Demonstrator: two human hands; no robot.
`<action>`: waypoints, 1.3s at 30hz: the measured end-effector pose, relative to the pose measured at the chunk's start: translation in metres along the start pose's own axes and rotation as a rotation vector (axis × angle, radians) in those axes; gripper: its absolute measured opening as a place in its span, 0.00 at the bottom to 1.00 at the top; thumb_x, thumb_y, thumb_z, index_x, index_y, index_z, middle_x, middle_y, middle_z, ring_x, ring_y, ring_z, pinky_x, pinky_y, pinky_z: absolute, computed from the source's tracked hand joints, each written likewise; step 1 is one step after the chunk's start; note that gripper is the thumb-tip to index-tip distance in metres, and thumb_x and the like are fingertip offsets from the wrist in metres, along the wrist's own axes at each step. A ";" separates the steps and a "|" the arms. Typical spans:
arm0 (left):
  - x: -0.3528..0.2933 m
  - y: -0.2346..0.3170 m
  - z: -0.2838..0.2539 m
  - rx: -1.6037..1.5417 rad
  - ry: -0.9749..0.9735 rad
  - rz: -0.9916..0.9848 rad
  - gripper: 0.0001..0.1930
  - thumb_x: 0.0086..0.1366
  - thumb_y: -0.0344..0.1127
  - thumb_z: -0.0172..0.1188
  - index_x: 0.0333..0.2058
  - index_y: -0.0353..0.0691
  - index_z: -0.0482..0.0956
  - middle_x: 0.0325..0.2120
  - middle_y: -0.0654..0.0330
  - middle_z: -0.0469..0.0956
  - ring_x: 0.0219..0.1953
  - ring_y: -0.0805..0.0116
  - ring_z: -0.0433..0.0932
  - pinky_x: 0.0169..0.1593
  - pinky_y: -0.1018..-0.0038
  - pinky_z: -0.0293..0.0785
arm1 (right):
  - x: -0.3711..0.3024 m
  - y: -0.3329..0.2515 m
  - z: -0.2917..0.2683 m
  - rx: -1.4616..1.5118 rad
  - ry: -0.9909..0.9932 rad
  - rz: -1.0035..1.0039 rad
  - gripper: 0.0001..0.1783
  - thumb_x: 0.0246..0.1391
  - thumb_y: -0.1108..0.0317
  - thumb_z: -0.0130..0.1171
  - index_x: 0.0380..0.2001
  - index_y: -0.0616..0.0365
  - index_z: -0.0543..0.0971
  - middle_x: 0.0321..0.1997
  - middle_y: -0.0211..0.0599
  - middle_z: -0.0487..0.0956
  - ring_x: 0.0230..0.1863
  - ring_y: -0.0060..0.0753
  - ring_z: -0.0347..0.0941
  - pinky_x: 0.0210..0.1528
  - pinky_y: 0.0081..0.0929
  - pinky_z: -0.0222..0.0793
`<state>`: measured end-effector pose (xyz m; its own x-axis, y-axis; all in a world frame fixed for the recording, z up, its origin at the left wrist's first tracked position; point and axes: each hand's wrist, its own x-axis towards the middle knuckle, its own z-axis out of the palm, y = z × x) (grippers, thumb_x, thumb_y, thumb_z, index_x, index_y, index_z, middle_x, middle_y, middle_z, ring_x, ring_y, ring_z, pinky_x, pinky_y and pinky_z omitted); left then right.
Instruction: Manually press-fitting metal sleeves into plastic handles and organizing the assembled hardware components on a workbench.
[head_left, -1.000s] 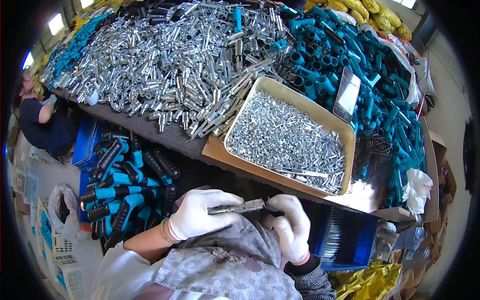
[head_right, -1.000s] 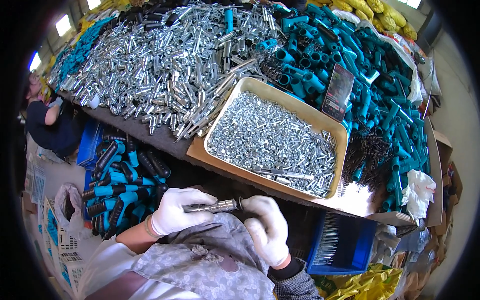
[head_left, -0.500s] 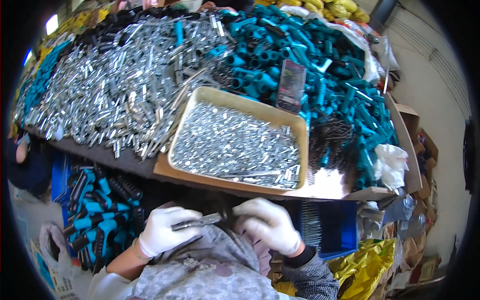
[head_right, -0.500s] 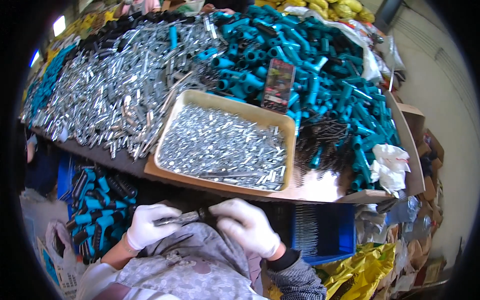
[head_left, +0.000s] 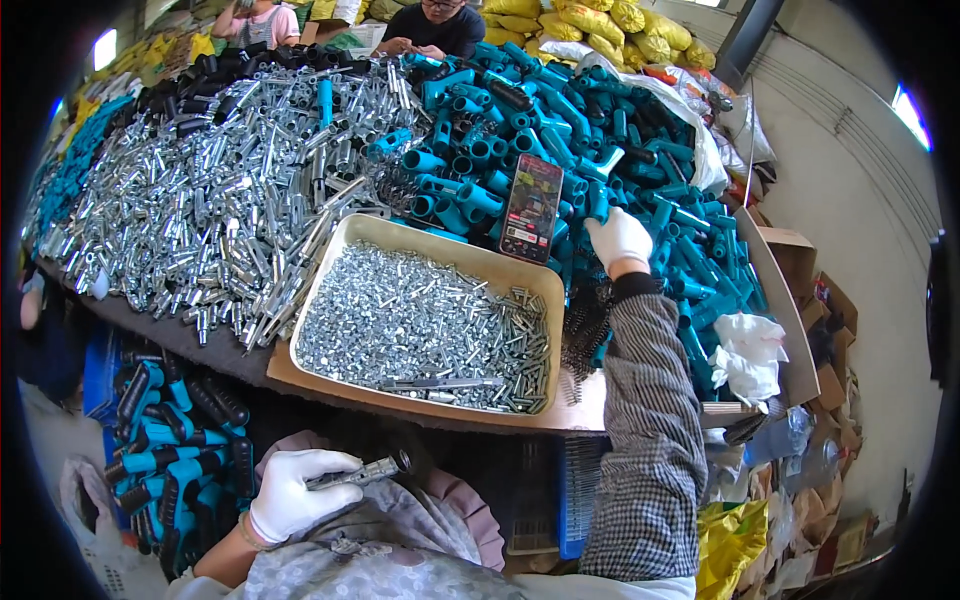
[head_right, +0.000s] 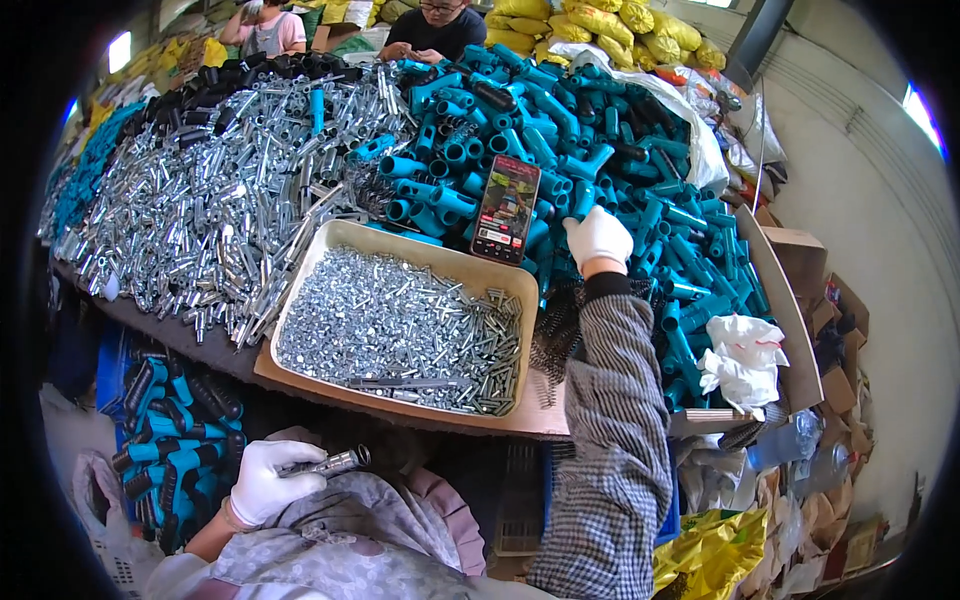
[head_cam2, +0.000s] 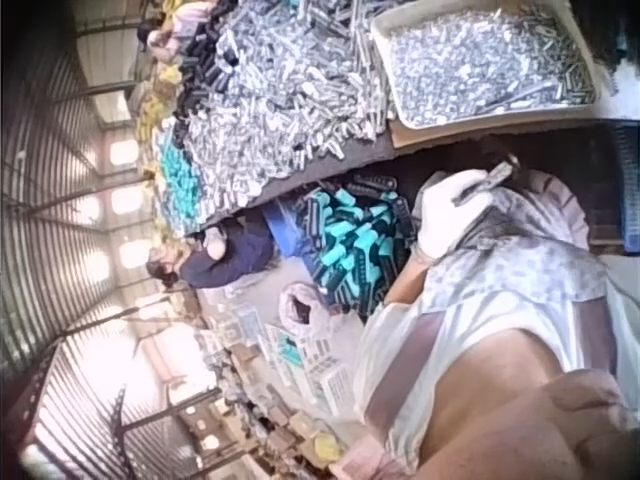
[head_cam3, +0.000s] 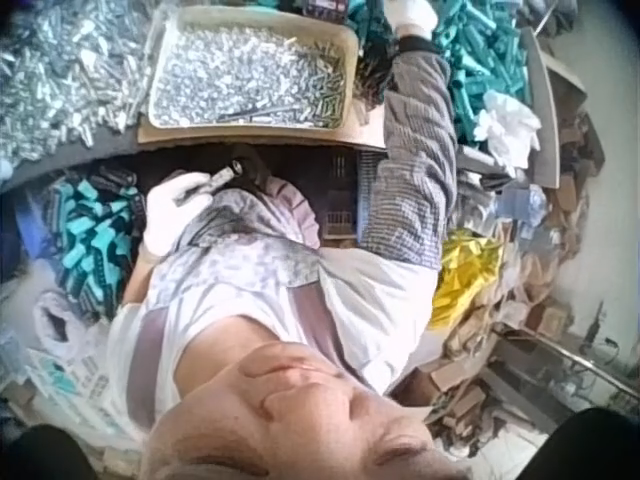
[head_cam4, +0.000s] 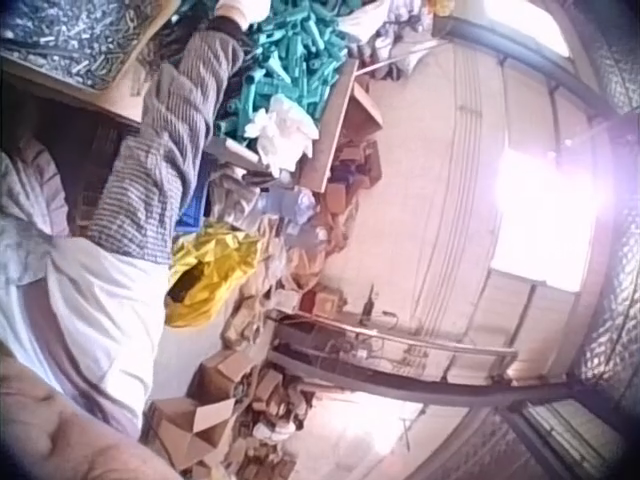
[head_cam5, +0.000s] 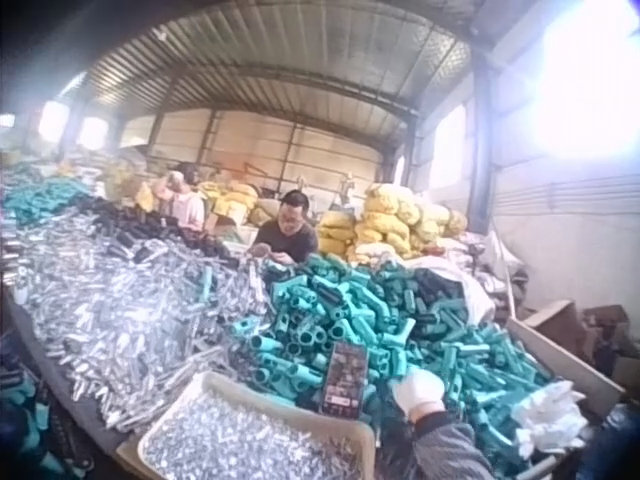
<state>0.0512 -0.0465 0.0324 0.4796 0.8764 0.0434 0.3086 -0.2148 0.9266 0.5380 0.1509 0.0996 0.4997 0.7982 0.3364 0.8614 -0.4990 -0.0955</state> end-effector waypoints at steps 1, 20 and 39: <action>-0.002 0.000 -0.002 0.009 0.020 0.023 0.16 0.49 0.29 0.73 0.39 0.32 0.84 0.31 0.53 0.85 0.32 0.68 0.84 0.38 0.75 0.78 | 0.005 -0.006 0.002 0.030 -0.036 0.046 0.29 0.52 0.47 0.60 0.46 0.63 0.81 0.48 0.56 0.81 0.51 0.57 0.78 0.54 0.44 0.73; 0.017 -0.006 -0.032 0.160 -0.041 0.251 0.16 0.54 0.35 0.72 0.42 0.39 0.84 0.32 0.53 0.84 0.34 0.56 0.85 0.39 0.70 0.80 | -0.298 -0.061 -0.083 0.956 -0.709 -0.364 0.18 0.49 0.71 0.68 0.45 0.63 0.81 0.35 0.41 0.83 0.37 0.29 0.80 0.44 0.26 0.74; -0.014 -0.013 -0.040 0.326 -0.199 0.467 0.22 0.55 0.45 0.72 0.46 0.44 0.80 0.28 0.58 0.82 0.26 0.57 0.82 0.30 0.67 0.77 | -0.326 -0.120 -0.067 0.880 -0.941 -0.699 0.35 0.47 0.68 0.73 0.59 0.61 0.74 0.33 0.43 0.81 0.35 0.31 0.80 0.43 0.28 0.77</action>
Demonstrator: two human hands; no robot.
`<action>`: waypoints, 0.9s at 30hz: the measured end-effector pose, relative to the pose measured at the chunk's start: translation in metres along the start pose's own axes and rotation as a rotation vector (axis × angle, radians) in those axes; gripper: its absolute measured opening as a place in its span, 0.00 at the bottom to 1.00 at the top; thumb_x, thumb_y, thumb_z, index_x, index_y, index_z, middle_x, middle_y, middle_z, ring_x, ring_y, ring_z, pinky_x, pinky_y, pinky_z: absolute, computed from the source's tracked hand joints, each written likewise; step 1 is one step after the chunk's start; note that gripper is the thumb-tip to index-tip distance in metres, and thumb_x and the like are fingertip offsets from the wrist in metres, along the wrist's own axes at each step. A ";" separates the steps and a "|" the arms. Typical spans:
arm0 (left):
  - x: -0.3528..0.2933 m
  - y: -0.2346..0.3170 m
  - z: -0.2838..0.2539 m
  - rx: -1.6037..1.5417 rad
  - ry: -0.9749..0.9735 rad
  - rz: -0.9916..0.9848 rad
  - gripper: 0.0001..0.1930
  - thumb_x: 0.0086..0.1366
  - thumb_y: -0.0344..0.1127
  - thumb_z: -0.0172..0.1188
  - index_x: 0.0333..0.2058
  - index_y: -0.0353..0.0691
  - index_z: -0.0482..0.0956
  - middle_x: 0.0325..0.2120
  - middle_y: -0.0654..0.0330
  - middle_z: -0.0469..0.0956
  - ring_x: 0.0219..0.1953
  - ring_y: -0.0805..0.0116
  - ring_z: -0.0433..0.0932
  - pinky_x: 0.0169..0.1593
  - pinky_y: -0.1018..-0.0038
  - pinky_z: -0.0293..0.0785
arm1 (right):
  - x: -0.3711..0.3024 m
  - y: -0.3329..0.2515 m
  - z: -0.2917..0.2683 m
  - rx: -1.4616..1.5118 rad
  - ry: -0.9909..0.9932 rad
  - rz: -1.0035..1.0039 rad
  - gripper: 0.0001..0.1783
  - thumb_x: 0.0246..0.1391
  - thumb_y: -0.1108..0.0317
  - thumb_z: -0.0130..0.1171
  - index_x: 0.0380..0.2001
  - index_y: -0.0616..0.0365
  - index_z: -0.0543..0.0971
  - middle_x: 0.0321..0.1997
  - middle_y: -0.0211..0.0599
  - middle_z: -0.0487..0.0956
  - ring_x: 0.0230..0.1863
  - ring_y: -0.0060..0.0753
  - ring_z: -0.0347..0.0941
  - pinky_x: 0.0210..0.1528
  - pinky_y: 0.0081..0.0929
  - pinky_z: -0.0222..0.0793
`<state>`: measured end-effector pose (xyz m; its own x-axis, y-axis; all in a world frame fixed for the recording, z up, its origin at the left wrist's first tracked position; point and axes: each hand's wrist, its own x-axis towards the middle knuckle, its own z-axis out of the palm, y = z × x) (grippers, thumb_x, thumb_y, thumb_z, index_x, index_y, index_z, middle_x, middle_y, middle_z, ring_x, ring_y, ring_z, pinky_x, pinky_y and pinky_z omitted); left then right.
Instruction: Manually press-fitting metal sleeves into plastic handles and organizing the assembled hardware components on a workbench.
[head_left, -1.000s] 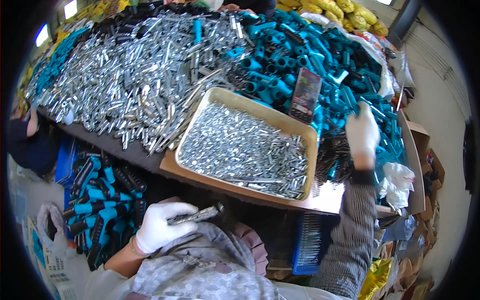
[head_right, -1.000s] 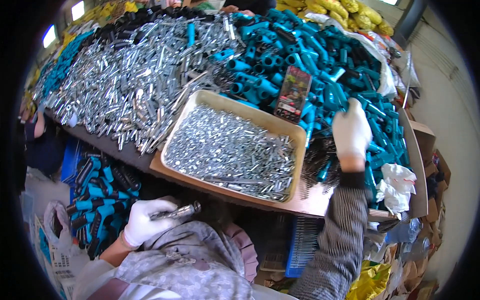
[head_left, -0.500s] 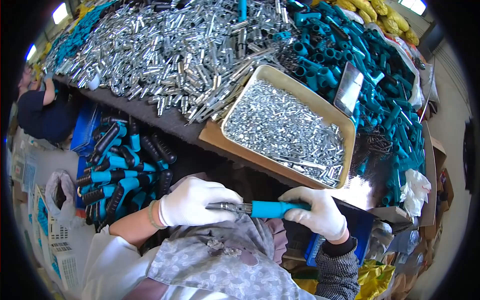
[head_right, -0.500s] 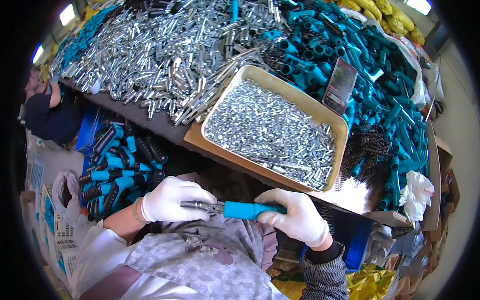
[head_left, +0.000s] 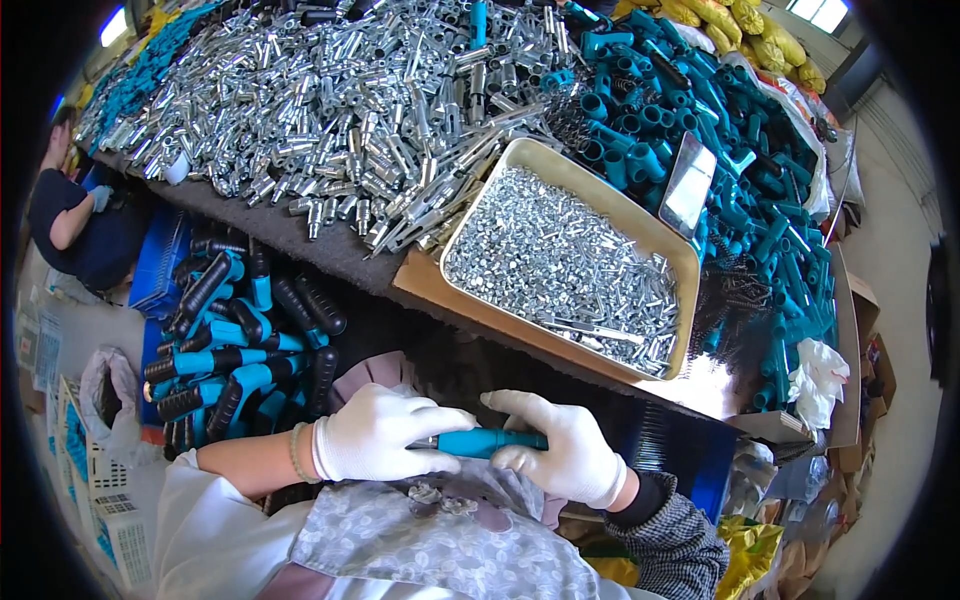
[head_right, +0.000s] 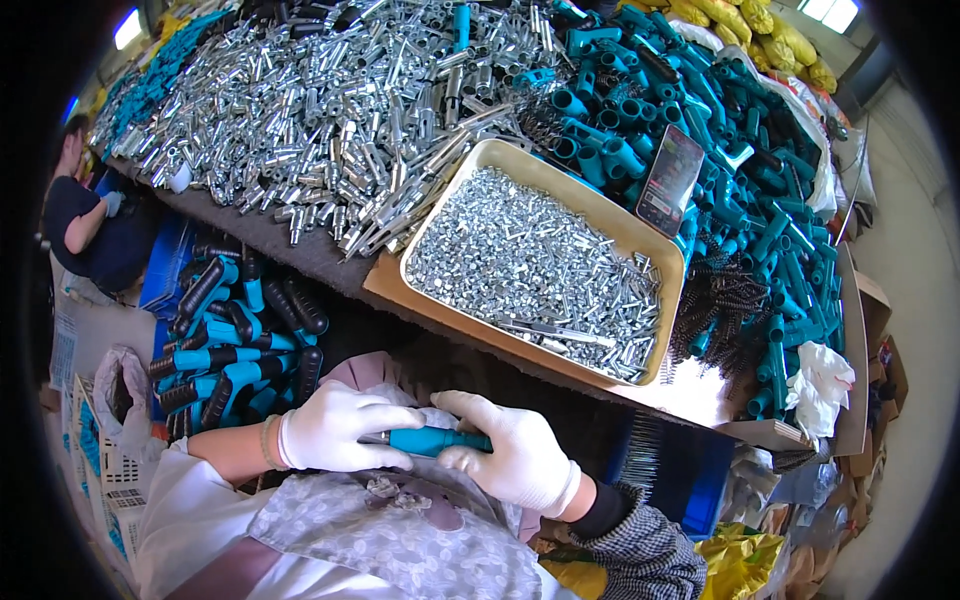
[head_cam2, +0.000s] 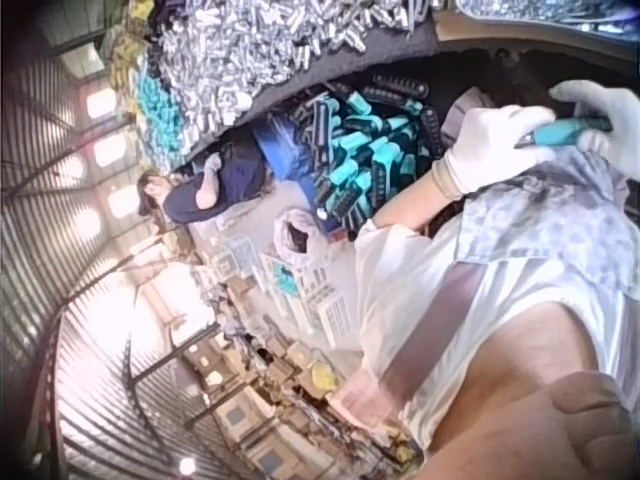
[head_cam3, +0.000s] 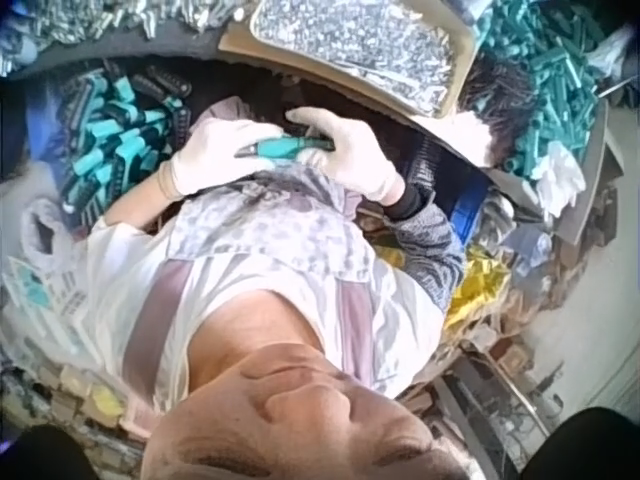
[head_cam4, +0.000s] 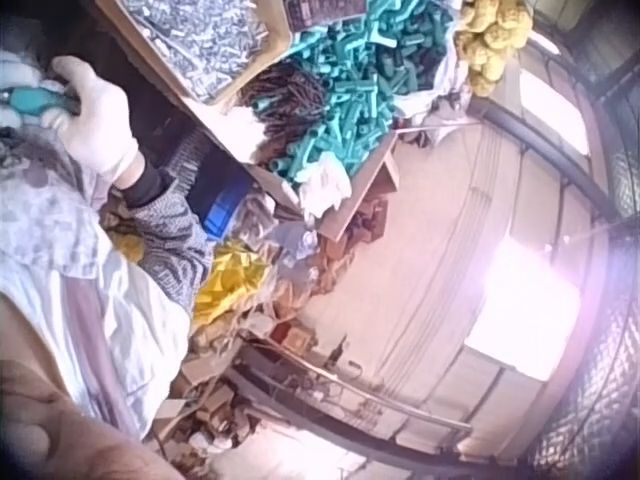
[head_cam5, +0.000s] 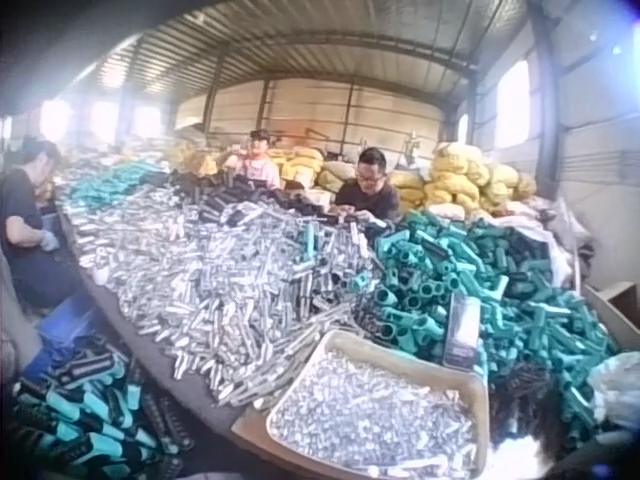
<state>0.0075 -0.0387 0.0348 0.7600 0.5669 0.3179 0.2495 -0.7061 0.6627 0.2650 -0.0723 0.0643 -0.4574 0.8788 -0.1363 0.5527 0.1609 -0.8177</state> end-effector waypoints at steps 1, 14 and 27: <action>0.000 0.001 -0.003 0.028 -0.018 -0.006 0.22 0.55 0.45 0.72 0.46 0.44 0.80 0.28 0.58 0.82 0.26 0.58 0.82 0.30 0.67 0.77 | -0.001 0.000 0.000 0.071 -0.022 0.027 0.35 0.47 0.68 0.73 0.60 0.61 0.73 0.33 0.43 0.82 0.35 0.30 0.79 0.43 0.28 0.76; 0.022 -0.004 0.029 0.093 0.127 0.073 0.25 0.56 0.46 0.71 0.51 0.44 0.80 0.24 0.59 0.78 0.23 0.58 0.80 0.27 0.67 0.76 | 0.055 -0.015 -0.047 -0.122 -0.332 -0.085 0.21 0.51 0.65 0.67 0.48 0.61 0.81 0.42 0.47 0.84 0.43 0.40 0.82 0.48 0.31 0.76; 0.012 -0.004 0.020 0.056 0.174 -0.057 0.26 0.55 0.43 0.72 0.52 0.44 0.79 0.25 0.58 0.79 0.23 0.57 0.80 0.26 0.68 0.75 | 0.127 0.053 -0.119 -0.684 0.202 -0.026 0.09 0.48 0.64 0.59 0.29 0.56 0.83 0.30 0.46 0.81 0.35 0.52 0.78 0.41 0.43 0.73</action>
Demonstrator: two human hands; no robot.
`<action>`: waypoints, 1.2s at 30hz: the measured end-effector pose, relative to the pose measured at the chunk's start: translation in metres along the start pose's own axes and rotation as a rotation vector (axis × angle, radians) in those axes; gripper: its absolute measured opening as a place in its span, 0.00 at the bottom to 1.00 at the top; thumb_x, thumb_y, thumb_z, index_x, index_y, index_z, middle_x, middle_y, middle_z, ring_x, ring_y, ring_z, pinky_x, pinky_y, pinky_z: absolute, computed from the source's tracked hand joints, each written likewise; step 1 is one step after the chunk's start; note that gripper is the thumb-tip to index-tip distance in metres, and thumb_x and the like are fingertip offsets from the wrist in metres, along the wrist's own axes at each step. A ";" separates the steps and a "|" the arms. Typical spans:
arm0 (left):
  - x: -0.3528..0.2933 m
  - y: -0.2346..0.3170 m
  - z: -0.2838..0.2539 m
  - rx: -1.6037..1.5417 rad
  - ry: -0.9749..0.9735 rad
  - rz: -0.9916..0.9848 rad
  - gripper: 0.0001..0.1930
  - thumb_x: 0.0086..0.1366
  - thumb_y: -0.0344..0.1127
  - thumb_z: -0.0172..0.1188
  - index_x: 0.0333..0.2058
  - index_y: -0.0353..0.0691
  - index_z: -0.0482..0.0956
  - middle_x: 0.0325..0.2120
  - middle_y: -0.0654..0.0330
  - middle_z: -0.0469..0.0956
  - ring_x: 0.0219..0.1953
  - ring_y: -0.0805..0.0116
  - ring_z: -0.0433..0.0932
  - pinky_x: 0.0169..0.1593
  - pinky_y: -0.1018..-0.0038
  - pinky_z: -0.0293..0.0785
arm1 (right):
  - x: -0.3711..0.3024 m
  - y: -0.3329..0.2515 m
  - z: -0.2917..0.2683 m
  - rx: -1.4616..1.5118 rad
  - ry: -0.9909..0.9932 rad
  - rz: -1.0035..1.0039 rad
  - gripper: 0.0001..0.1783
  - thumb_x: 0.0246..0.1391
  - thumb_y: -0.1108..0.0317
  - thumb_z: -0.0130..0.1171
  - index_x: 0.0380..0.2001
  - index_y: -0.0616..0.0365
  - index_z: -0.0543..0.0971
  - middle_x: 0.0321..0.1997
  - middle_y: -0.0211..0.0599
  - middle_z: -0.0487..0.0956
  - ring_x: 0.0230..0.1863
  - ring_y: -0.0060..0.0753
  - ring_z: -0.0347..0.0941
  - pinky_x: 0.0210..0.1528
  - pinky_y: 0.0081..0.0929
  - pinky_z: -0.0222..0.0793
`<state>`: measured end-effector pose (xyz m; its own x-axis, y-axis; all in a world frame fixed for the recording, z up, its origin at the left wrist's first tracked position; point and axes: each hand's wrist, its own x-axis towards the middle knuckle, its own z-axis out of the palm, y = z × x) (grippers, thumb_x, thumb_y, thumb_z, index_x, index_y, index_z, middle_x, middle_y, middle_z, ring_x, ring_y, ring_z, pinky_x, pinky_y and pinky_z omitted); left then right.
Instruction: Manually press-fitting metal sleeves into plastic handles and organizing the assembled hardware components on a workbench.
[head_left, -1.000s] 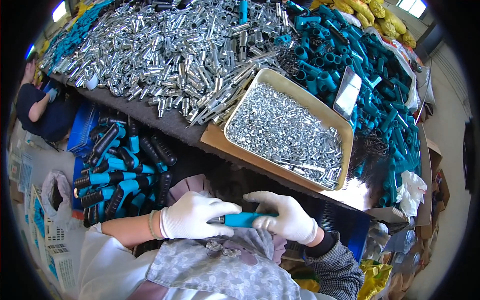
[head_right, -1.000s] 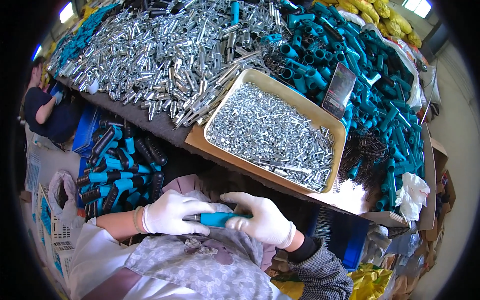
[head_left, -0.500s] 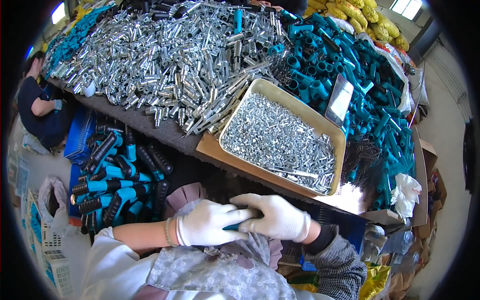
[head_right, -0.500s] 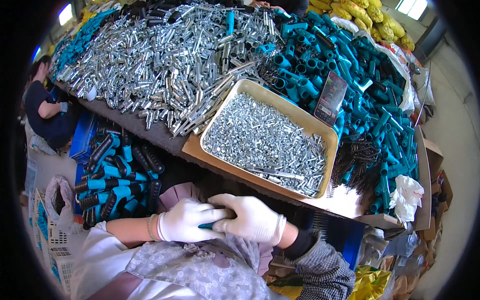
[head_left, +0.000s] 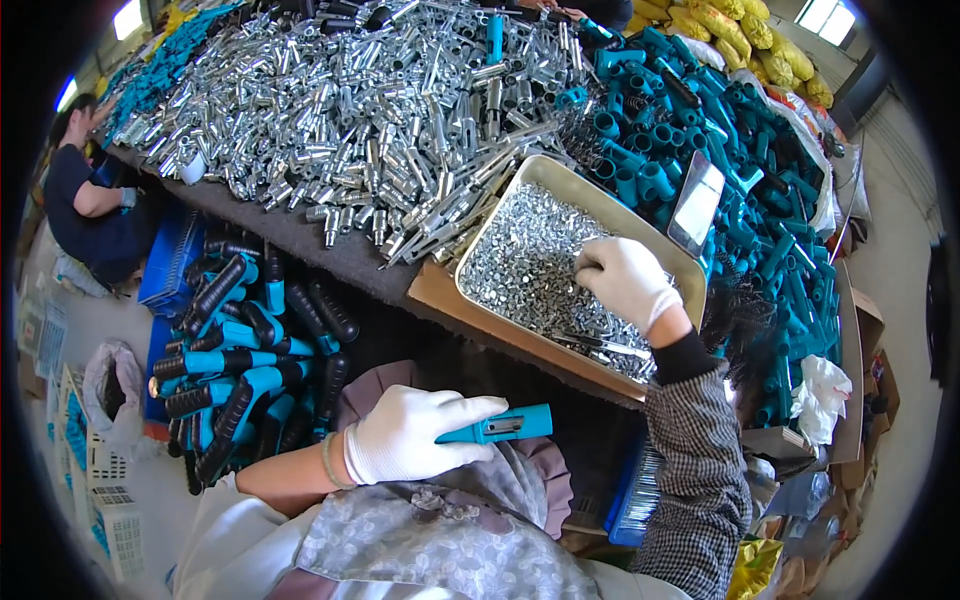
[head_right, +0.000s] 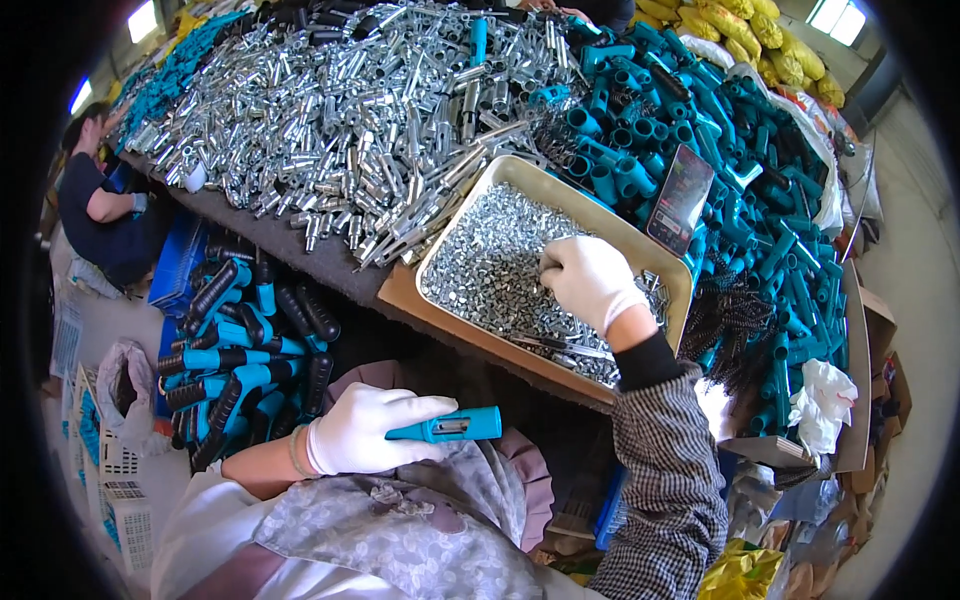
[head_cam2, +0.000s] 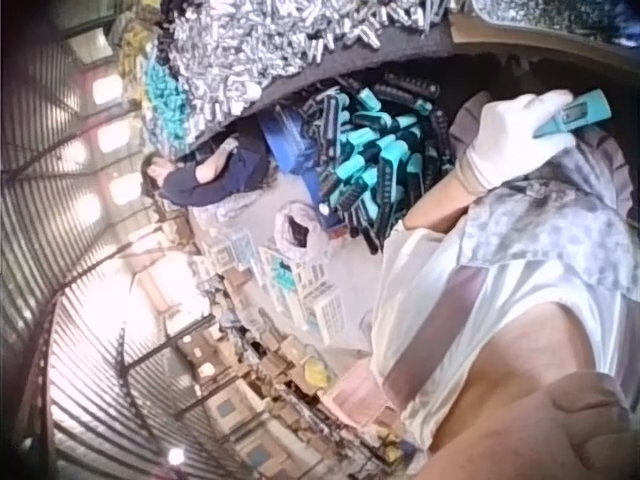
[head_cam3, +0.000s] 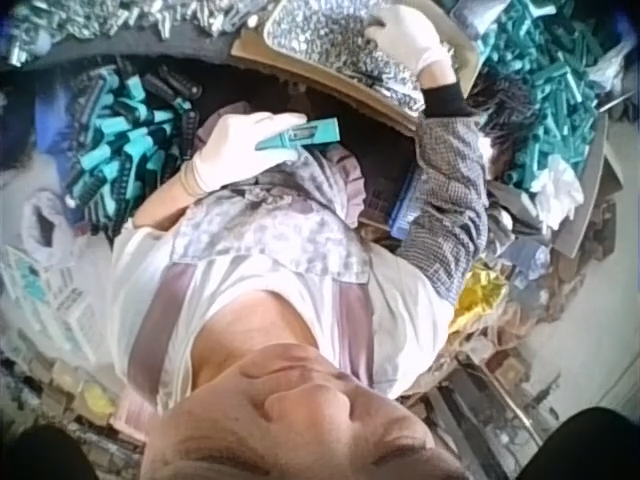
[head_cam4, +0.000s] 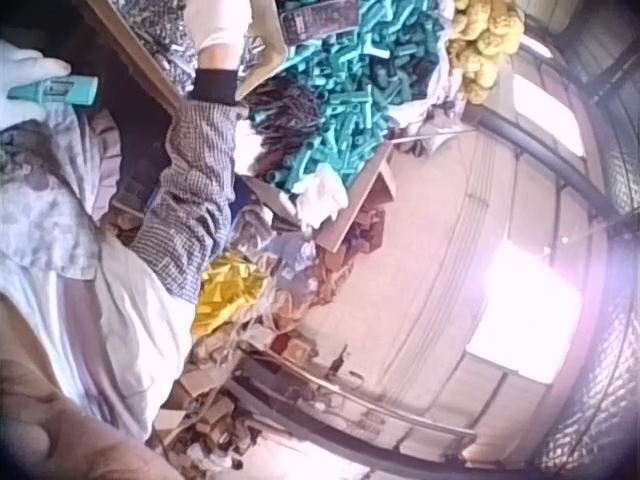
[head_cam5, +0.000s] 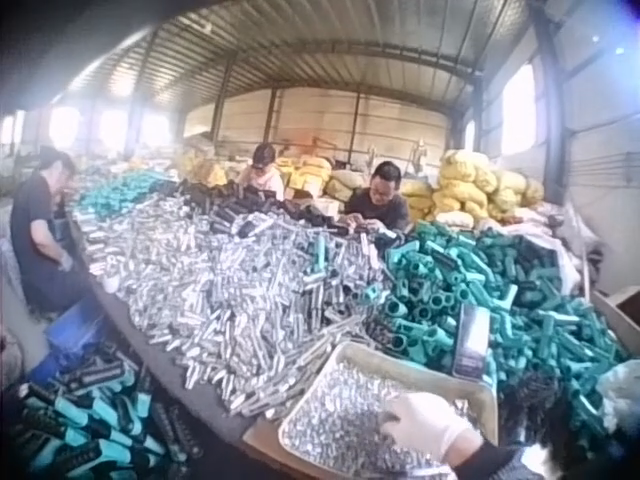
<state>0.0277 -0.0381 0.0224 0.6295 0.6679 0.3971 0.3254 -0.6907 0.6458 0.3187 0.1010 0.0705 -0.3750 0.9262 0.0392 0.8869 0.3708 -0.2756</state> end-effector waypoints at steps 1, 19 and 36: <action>0.001 0.000 0.000 -0.007 -0.003 0.001 0.26 0.55 0.43 0.72 0.52 0.44 0.79 0.25 0.58 0.79 0.23 0.57 0.80 0.26 0.68 0.75 | -0.010 -0.003 -0.005 0.003 -0.024 0.017 0.09 0.48 0.64 0.59 0.28 0.57 0.82 0.30 0.46 0.81 0.35 0.51 0.78 0.41 0.42 0.73; 0.005 -0.009 0.000 0.082 -0.021 -0.015 0.23 0.56 0.45 0.70 0.48 0.43 0.80 0.26 0.56 0.80 0.26 0.55 0.81 0.30 0.65 0.77 | -0.085 -0.094 0.015 0.416 0.023 -0.501 0.06 0.41 0.74 0.63 0.25 0.53 0.77 0.28 0.34 0.76 0.34 0.43 0.75 0.36 0.37 0.73; 0.009 0.002 0.004 0.218 -0.135 -0.084 0.18 0.58 0.48 0.66 0.43 0.46 0.78 0.24 0.57 0.78 0.25 0.56 0.81 0.27 0.63 0.76 | -0.083 -0.101 0.022 0.306 -0.253 -0.168 0.11 0.43 0.65 0.64 0.27 0.60 0.77 0.27 0.44 0.79 0.30 0.48 0.79 0.34 0.39 0.74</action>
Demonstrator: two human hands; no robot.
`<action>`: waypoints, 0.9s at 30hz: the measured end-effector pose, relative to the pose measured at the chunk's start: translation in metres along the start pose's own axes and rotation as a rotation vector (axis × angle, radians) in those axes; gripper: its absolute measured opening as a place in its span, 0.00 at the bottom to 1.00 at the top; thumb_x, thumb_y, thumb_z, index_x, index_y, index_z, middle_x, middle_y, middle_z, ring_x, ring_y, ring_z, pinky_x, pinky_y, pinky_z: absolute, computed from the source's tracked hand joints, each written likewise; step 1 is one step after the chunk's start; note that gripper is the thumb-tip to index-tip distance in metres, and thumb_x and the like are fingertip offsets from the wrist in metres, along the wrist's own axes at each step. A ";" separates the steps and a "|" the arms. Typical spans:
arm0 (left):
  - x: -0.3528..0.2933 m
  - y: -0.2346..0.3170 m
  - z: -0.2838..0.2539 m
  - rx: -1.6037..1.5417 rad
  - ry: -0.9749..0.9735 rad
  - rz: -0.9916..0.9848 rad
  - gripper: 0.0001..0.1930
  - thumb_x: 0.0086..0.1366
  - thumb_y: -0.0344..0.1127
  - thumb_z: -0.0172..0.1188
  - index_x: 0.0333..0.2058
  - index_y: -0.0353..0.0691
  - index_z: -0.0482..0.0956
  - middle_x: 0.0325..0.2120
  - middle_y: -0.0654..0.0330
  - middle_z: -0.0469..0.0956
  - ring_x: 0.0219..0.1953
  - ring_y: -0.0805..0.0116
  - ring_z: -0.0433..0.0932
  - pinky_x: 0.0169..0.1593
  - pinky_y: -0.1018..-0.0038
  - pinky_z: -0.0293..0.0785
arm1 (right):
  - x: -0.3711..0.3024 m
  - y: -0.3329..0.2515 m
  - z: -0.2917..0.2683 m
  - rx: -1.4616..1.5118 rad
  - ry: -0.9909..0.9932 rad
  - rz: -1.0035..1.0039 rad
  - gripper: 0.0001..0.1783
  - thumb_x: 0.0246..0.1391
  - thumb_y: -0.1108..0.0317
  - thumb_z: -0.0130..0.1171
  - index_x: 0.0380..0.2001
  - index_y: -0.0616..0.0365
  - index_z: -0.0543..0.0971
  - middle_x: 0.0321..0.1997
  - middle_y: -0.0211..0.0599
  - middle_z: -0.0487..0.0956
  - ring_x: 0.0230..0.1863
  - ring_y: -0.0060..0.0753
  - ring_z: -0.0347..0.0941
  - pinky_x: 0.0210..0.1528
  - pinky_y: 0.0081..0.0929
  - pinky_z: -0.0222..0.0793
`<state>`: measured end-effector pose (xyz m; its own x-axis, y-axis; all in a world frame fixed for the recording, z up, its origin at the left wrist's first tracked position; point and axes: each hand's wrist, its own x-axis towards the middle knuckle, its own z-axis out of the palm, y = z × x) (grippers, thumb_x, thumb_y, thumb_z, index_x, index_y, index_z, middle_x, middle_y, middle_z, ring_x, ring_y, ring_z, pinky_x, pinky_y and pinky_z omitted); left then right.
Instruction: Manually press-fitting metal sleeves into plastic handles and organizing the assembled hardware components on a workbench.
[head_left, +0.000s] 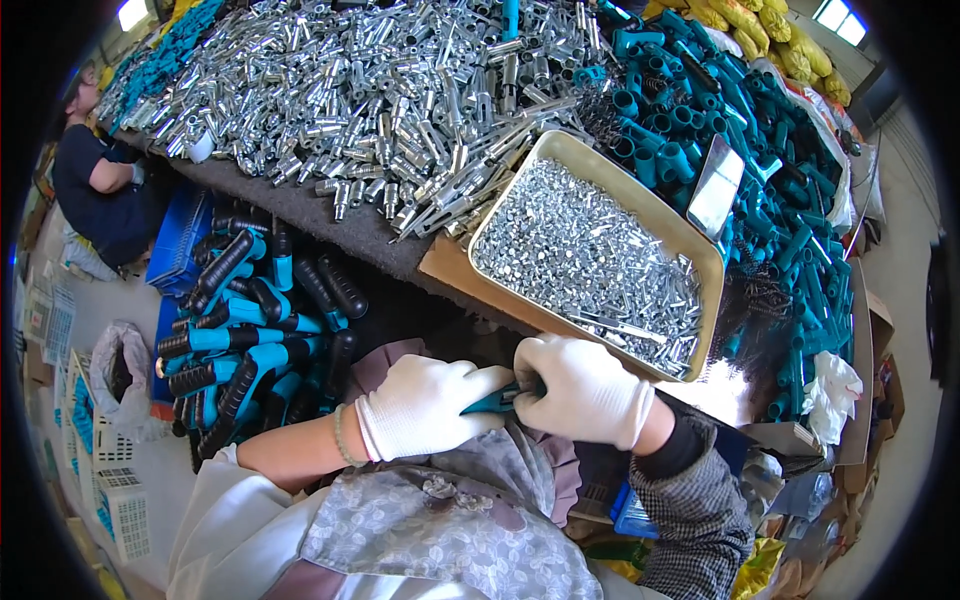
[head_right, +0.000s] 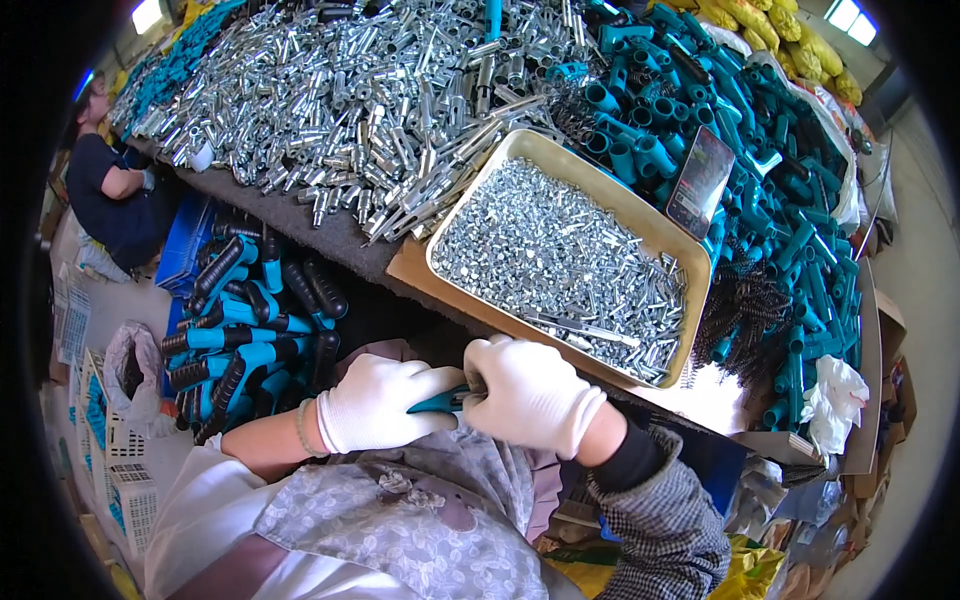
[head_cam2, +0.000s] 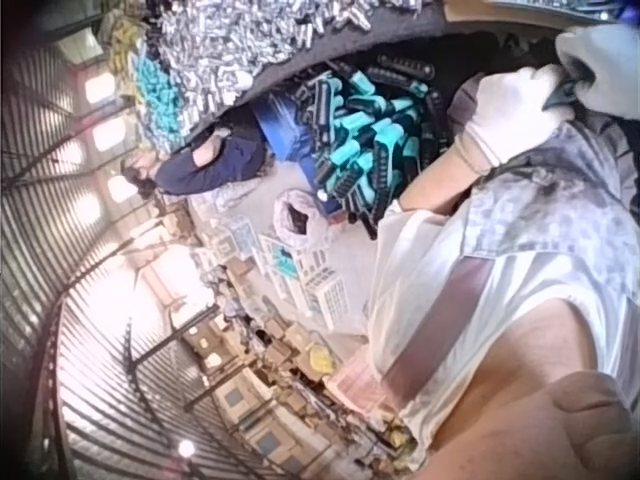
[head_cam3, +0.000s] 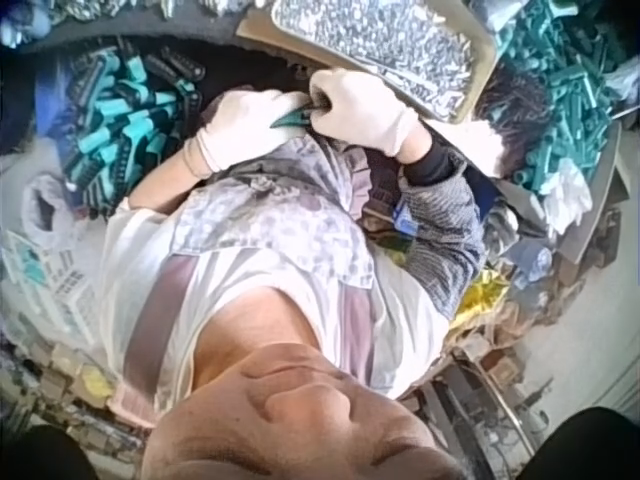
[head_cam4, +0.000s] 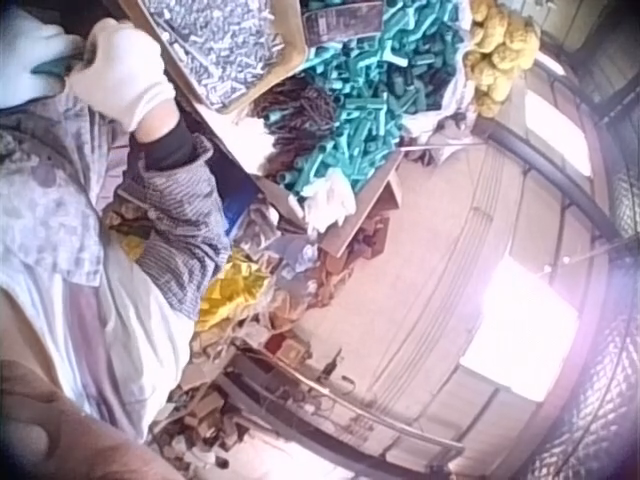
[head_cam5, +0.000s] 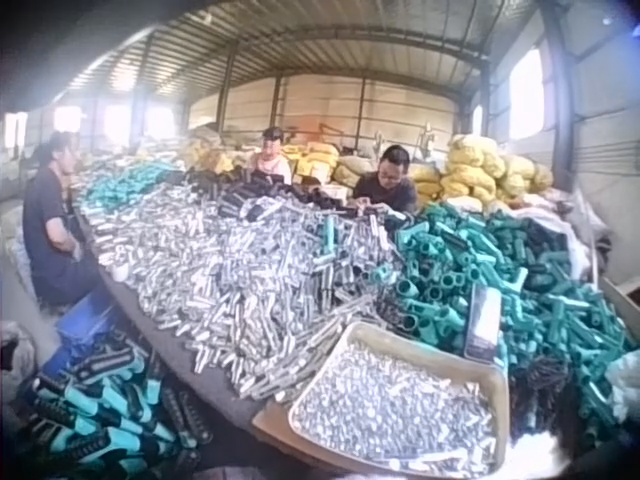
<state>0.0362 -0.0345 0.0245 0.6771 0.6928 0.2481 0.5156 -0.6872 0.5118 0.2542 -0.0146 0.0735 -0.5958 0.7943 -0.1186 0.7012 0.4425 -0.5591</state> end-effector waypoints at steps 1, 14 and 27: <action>0.000 0.000 -0.002 0.011 -0.006 0.017 0.19 0.59 0.48 0.65 0.44 0.46 0.78 0.25 0.57 0.78 0.24 0.57 0.81 0.27 0.64 0.76 | 0.002 0.006 -0.006 0.142 -0.121 0.063 0.13 0.43 0.63 0.64 0.28 0.61 0.77 0.26 0.43 0.79 0.28 0.44 0.78 0.33 0.37 0.74; -0.004 -0.010 -0.025 0.006 0.154 0.013 0.25 0.51 0.38 0.70 0.49 0.44 0.79 0.35 0.57 0.78 0.35 0.56 0.81 0.38 0.65 0.78 | 0.037 0.016 -0.034 0.143 0.303 -0.001 0.09 0.57 0.67 0.61 0.37 0.60 0.82 0.32 0.44 0.83 0.34 0.41 0.82 0.39 0.33 0.76; -0.016 -0.007 -0.019 -0.098 0.159 -0.057 0.27 0.52 0.37 0.71 0.53 0.45 0.78 0.33 0.57 0.78 0.34 0.55 0.80 0.37 0.66 0.77 | 0.090 0.070 -0.057 -0.261 0.285 0.114 0.09 0.51 0.65 0.59 0.34 0.54 0.84 0.38 0.47 0.80 0.43 0.52 0.77 0.48 0.43 0.71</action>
<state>0.0118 -0.0366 0.0328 0.5525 0.7611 0.3396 0.4921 -0.6268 0.6041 0.2719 0.1119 0.0697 -0.4018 0.9118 0.0853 0.8542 0.4067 -0.3239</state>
